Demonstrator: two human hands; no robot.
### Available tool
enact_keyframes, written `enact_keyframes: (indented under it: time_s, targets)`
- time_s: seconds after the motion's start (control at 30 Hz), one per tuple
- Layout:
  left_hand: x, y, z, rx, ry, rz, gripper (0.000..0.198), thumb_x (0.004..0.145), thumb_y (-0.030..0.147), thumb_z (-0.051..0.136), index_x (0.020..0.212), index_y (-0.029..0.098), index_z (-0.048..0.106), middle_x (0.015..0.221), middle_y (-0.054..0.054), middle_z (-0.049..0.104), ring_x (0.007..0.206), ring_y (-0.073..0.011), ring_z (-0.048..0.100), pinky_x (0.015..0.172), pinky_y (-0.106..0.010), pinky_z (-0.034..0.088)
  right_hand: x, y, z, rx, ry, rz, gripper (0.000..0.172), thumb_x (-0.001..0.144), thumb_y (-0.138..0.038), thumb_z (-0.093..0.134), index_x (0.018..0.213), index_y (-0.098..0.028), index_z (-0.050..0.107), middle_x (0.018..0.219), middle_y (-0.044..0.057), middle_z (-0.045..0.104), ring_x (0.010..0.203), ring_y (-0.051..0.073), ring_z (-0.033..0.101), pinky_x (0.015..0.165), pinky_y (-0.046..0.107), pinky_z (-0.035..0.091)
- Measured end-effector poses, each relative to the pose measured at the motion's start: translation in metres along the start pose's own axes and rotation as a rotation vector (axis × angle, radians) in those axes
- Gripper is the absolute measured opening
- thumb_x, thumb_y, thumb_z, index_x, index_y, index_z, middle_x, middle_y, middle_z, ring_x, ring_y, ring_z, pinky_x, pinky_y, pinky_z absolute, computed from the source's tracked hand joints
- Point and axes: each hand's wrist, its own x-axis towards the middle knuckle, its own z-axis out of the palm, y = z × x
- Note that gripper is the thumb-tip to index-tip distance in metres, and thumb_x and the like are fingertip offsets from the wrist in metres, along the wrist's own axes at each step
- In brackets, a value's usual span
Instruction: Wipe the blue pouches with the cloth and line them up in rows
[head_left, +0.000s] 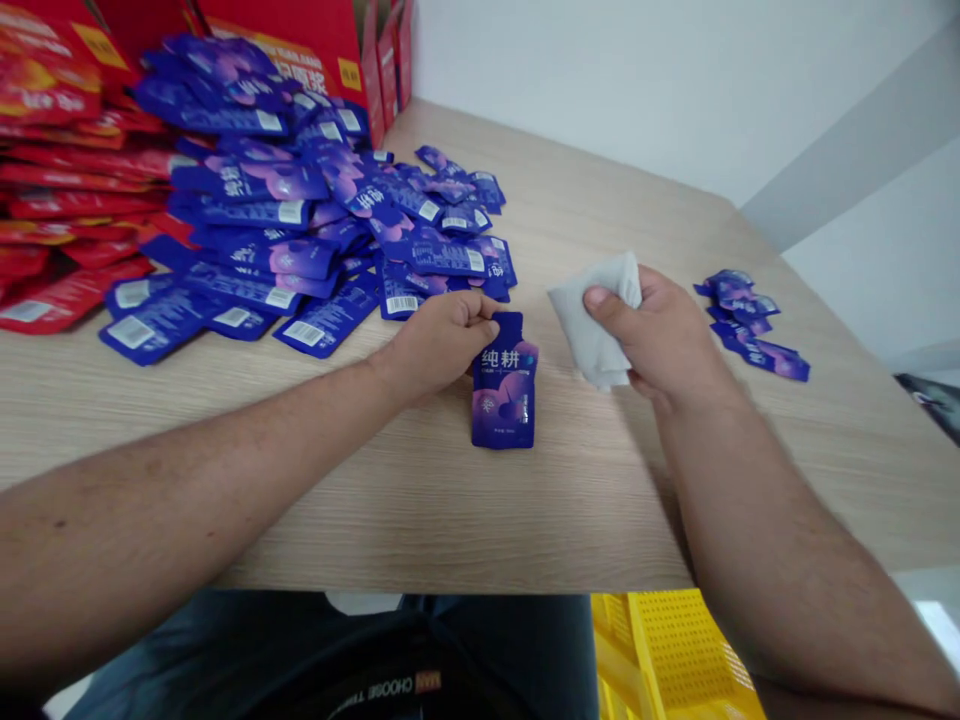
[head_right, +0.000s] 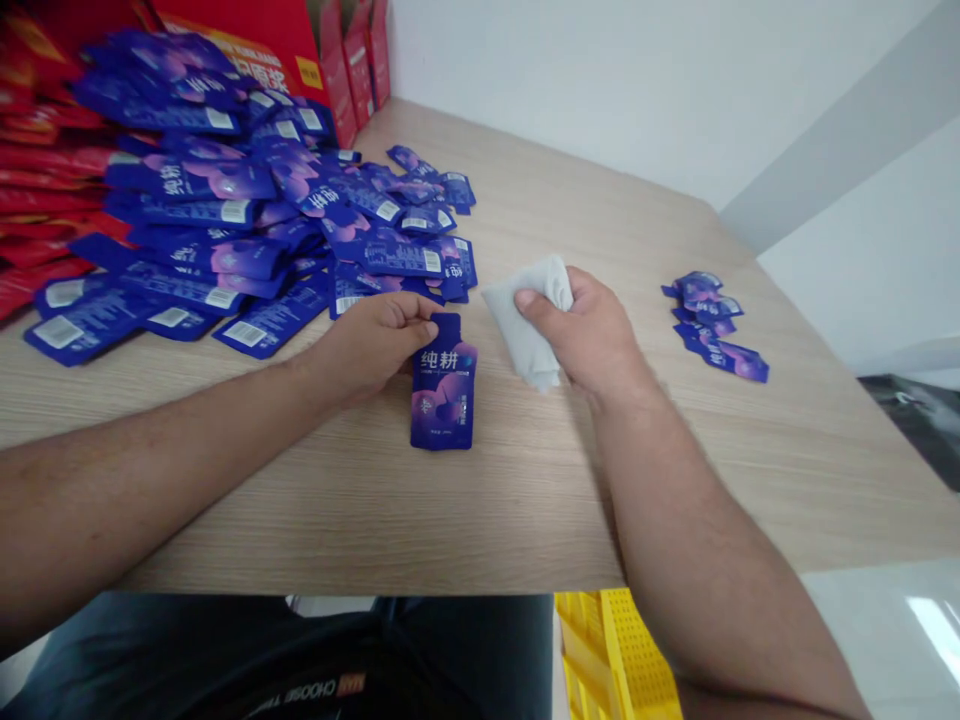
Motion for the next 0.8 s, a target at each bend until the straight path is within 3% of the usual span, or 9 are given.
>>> enact_keyframes:
  time_s: [0.07, 0.17, 0.33, 0.47, 0.57, 0.7, 0.8]
  targets:
    - [0.004, -0.002, -0.002, -0.044, 0.065, 0.004, 0.016, 0.089, 0.01, 0.06, 0.097, 0.017, 0.072, 0.081, -0.002, 0.074, 0.066, -0.0134, 0.067, 0.06, -0.024, 0.056, -0.005, -0.007, -0.005, 0.226, -0.212, 0.154, 0.046, 0.076, -0.062, 0.082, 0.097, -0.024, 0.068, 0.077, 0.004, 0.073, 0.055, 0.017, 0.058, 0.048, 0.032, 0.044]
    - [0.009, -0.005, -0.005, -0.086, 0.141, 0.021, 0.015, 0.09, 0.011, 0.06, 0.099, 0.016, 0.071, 0.085, -0.003, 0.075, 0.066, -0.0128, 0.067, 0.06, -0.024, 0.056, -0.015, -0.016, 0.002, 0.287, -0.506, 0.243, 0.046, 0.07, -0.055, 0.09, 0.096, -0.022, 0.072, 0.084, 0.004, 0.078, 0.062, 0.018, 0.067, 0.054, 0.03, 0.052]
    - [0.009, -0.008, -0.006, -0.015, 0.132, 0.048, 0.018, 0.092, 0.015, 0.062, 0.106, 0.015, 0.073, 0.084, -0.004, 0.076, 0.065, -0.0126, 0.066, 0.057, -0.022, 0.053, -0.024, -0.018, 0.035, 0.088, -0.635, 0.157, 0.034, 0.077, -0.046, 0.085, 0.098, -0.021, 0.076, 0.091, 0.003, 0.079, 0.078, 0.021, 0.073, 0.068, 0.031, 0.057]
    - [0.006, -0.007, -0.003, 0.032, 0.115, 0.04, 0.027, 0.096, 0.018, 0.059, 0.121, 0.014, 0.07, 0.104, -0.009, 0.079, 0.078, -0.0151, 0.072, 0.059, -0.022, 0.057, -0.021, -0.015, 0.037, 0.054, -0.543, 0.199, 0.034, 0.075, -0.046, 0.086, 0.095, -0.021, 0.077, 0.089, 0.003, 0.08, 0.077, 0.021, 0.072, 0.066, 0.031, 0.055]
    - [0.006, -0.005, -0.001, 0.01, 0.114, -0.048, 0.04, 0.101, 0.017, 0.053, 0.141, 0.013, 0.057, 0.118, -0.014, 0.076, 0.085, -0.0178, 0.076, 0.057, -0.025, 0.06, -0.006, -0.007, 0.019, 0.12, -0.336, 0.339, 0.037, 0.072, -0.047, 0.088, 0.096, -0.021, 0.076, 0.081, 0.002, 0.078, 0.062, 0.018, 0.067, 0.054, 0.028, 0.051]
    - [0.004, -0.003, 0.0, 0.067, 0.065, -0.081, 0.041, 0.101, 0.013, 0.051, 0.142, 0.012, 0.055, 0.11, -0.013, 0.075, 0.084, -0.0163, 0.075, 0.059, -0.024, 0.06, 0.034, 0.012, -0.002, 0.133, -0.074, 0.503, 0.027, 0.074, -0.035, 0.091, 0.089, -0.019, 0.073, 0.069, 0.002, 0.075, 0.053, 0.015, 0.062, 0.047, 0.025, 0.047]
    - [0.003, -0.002, -0.001, 0.077, 0.041, -0.081, 0.042, 0.101, 0.012, 0.051, 0.143, 0.012, 0.053, 0.106, -0.011, 0.074, 0.08, -0.0145, 0.074, 0.058, -0.022, 0.059, 0.071, 0.024, -0.002, 0.114, -0.061, 0.529, 0.021, 0.078, -0.027, 0.089, 0.083, -0.017, 0.07, 0.062, 0.002, 0.071, 0.048, 0.013, 0.059, 0.043, 0.023, 0.043]
